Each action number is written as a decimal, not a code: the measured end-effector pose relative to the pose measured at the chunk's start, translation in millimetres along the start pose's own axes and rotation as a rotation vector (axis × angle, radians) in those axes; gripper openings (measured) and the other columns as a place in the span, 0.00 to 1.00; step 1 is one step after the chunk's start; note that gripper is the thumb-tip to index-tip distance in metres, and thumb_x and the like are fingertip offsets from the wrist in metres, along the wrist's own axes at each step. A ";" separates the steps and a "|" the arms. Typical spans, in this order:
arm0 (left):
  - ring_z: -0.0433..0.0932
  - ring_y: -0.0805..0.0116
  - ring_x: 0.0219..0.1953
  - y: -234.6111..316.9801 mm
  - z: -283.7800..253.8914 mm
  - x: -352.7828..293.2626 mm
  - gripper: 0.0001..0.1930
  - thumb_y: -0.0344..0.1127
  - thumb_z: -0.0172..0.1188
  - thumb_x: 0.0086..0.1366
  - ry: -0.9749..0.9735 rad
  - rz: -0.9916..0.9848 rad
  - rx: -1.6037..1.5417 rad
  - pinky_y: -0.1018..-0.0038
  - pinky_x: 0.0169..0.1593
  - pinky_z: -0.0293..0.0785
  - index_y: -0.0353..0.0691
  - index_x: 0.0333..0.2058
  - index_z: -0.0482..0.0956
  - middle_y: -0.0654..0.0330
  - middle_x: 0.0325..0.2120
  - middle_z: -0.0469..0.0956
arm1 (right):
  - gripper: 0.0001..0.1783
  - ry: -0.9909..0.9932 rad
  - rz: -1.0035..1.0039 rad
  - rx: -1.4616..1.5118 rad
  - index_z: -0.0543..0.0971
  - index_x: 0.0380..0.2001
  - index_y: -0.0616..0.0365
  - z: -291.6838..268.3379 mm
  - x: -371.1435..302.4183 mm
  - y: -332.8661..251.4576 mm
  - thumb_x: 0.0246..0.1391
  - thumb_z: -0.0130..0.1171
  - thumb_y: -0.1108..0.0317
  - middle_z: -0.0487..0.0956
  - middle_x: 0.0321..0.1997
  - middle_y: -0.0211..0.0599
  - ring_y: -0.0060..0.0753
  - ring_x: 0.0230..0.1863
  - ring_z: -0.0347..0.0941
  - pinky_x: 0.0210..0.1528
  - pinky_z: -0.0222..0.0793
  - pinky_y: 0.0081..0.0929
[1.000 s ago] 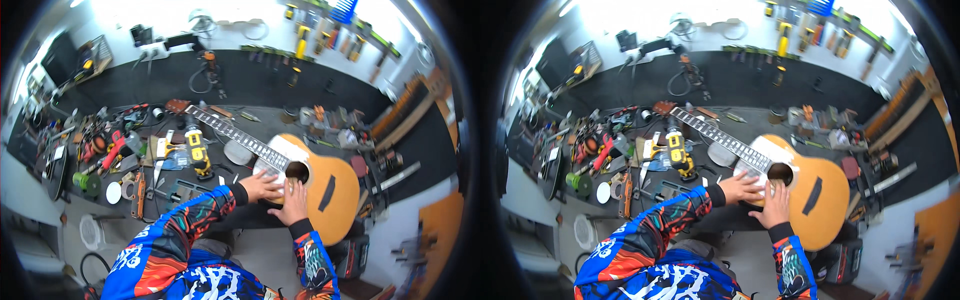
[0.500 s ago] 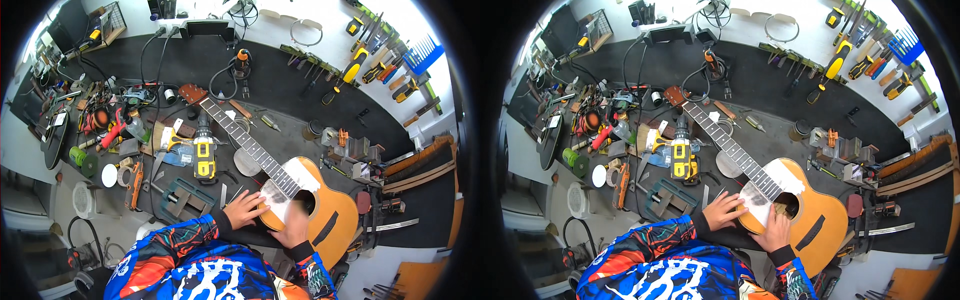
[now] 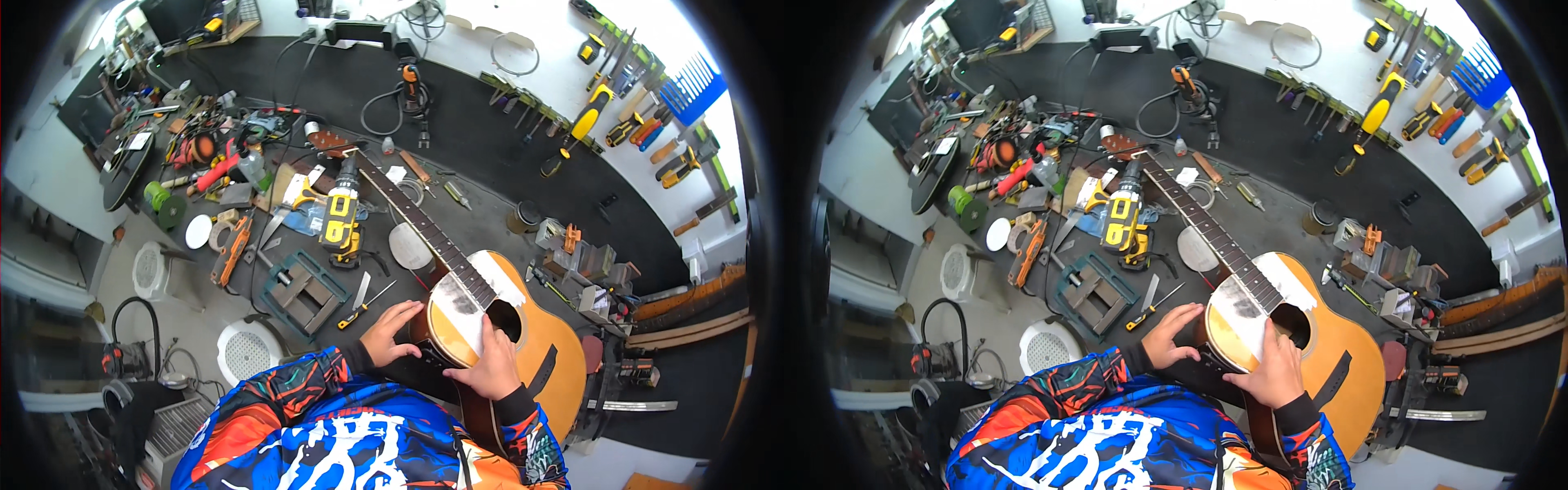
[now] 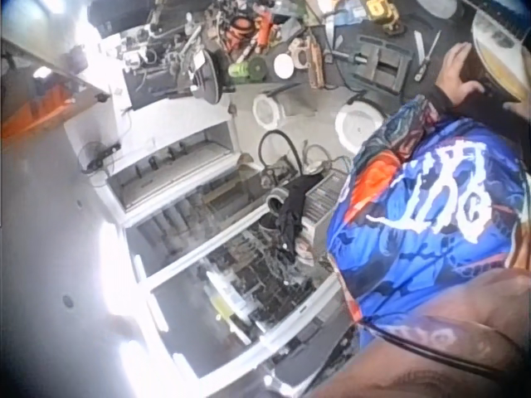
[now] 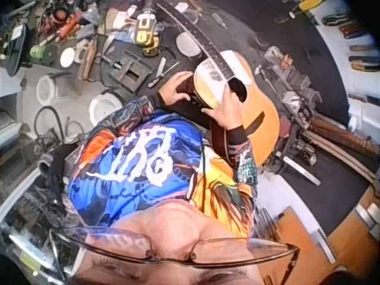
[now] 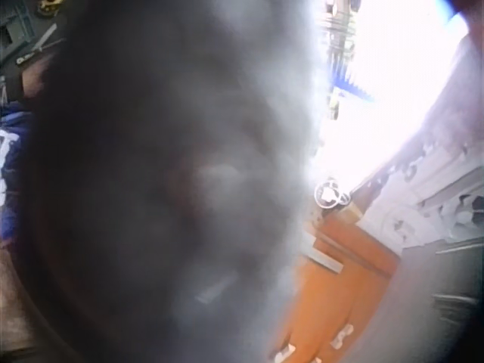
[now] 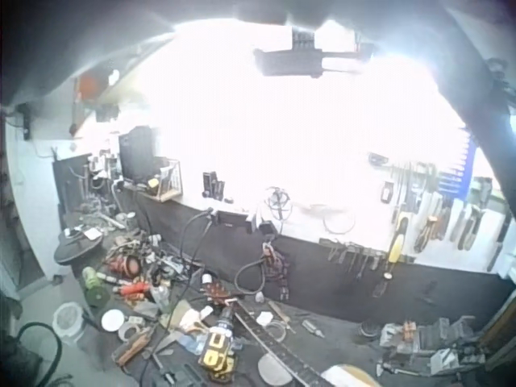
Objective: The person installs a black preamp control unit into the side of an acoustic guitar. They align the unit with the cavity, press it into place, and use a small red hammer to gently tap the edges to ensure a flush fit. The person repeatedly checks the alignment and seating of the unit throughout the process.
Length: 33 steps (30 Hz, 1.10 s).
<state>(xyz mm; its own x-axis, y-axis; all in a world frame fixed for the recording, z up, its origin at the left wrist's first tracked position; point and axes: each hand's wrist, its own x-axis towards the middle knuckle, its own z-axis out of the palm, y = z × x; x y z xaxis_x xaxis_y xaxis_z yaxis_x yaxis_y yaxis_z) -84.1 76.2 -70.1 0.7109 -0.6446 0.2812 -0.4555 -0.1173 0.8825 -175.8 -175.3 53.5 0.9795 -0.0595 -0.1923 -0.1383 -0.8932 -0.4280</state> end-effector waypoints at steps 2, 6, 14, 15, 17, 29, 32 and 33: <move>0.58 0.47 0.76 6.4 7.2 -5.0 0.53 0.48 0.77 0.59 0.027 -0.090 -0.090 0.59 0.76 0.57 0.38 0.75 0.57 0.45 0.74 0.59 | 0.75 -0.044 0.019 0.005 0.58 0.73 0.71 -5.3 -1.4 0.7 0.26 0.88 0.46 0.75 0.49 0.56 0.58 0.53 0.73 0.58 0.67 0.46; 0.51 0.51 0.79 11.7 15.4 -4.2 0.52 0.49 0.75 0.62 -0.007 -0.131 -0.216 0.61 0.77 0.52 0.39 0.77 0.54 0.45 0.78 0.51 | 0.75 -0.059 -0.001 0.060 0.58 0.73 0.73 -19.5 -0.7 8.0 0.26 0.88 0.46 0.76 0.51 0.60 0.60 0.53 0.75 0.60 0.70 0.46; 0.61 0.48 0.75 55.8 21.3 24.2 0.42 0.44 0.77 0.60 0.213 -0.101 -0.472 0.61 0.73 0.62 0.35 0.69 0.70 0.42 0.71 0.64 | 0.69 -0.323 0.152 0.460 0.56 0.74 0.77 -76.2 10.8 -0.1 0.36 0.87 0.58 0.75 0.63 0.57 0.42 0.64 0.73 0.66 0.68 0.33; 0.64 0.49 0.73 62.5 16.5 25.7 0.40 0.44 0.77 0.60 0.222 -0.119 -0.433 0.61 0.72 0.63 0.35 0.68 0.72 0.42 0.70 0.66 | 0.67 -0.367 0.193 0.542 0.55 0.74 0.78 -86.0 13.2 -9.7 0.38 0.87 0.61 0.75 0.66 0.55 0.38 0.66 0.72 0.68 0.67 0.30; 0.67 0.49 0.72 79.1 9.2 33.5 0.38 0.44 0.78 0.60 0.231 -0.139 -0.376 0.62 0.71 0.65 0.34 0.66 0.75 0.41 0.68 0.68 | 0.67 -0.368 0.135 0.551 0.55 0.73 0.80 -88.7 14.3 3.2 0.38 0.87 0.61 0.73 0.68 0.57 0.37 0.67 0.71 0.69 0.65 0.29; 0.78 0.53 0.63 140.6 -28.0 50.6 0.31 0.41 0.79 0.58 0.251 -0.238 -0.136 0.64 0.66 0.73 0.31 0.57 0.82 0.43 0.59 0.78 | 0.61 -0.560 0.109 0.887 0.57 0.74 0.76 -98.3 18.5 7.2 0.47 0.83 0.59 0.74 0.69 0.48 0.31 0.68 0.68 0.72 0.62 0.29; 0.79 0.52 0.61 142.8 -28.9 54.7 0.32 0.43 0.80 0.57 0.270 -0.240 -0.112 0.65 0.65 0.73 0.29 0.55 0.83 0.41 0.57 0.79 | 0.57 -0.608 0.068 0.911 0.60 0.74 0.71 -101.8 23.5 8.4 0.50 0.81 0.59 0.74 0.69 0.43 0.28 0.68 0.68 0.72 0.61 0.28; 0.80 0.50 0.59 146.6 -30.3 56.4 0.34 0.46 0.80 0.56 0.276 -0.240 -0.079 0.65 0.63 0.74 0.27 0.55 0.83 0.40 0.56 0.79 | 0.55 -0.611 0.032 0.926 0.61 0.74 0.70 -102.2 26.1 8.9 0.51 0.81 0.59 0.75 0.69 0.41 0.28 0.67 0.69 0.72 0.61 0.28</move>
<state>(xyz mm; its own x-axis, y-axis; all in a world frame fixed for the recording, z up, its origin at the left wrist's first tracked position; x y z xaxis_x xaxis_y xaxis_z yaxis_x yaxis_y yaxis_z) -94.5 45.6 86.6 0.9151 -0.3764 0.1446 -0.2234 -0.1747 0.9589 -136.5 -230.4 134.9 0.7717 0.3813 -0.5090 -0.4678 -0.2020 -0.8605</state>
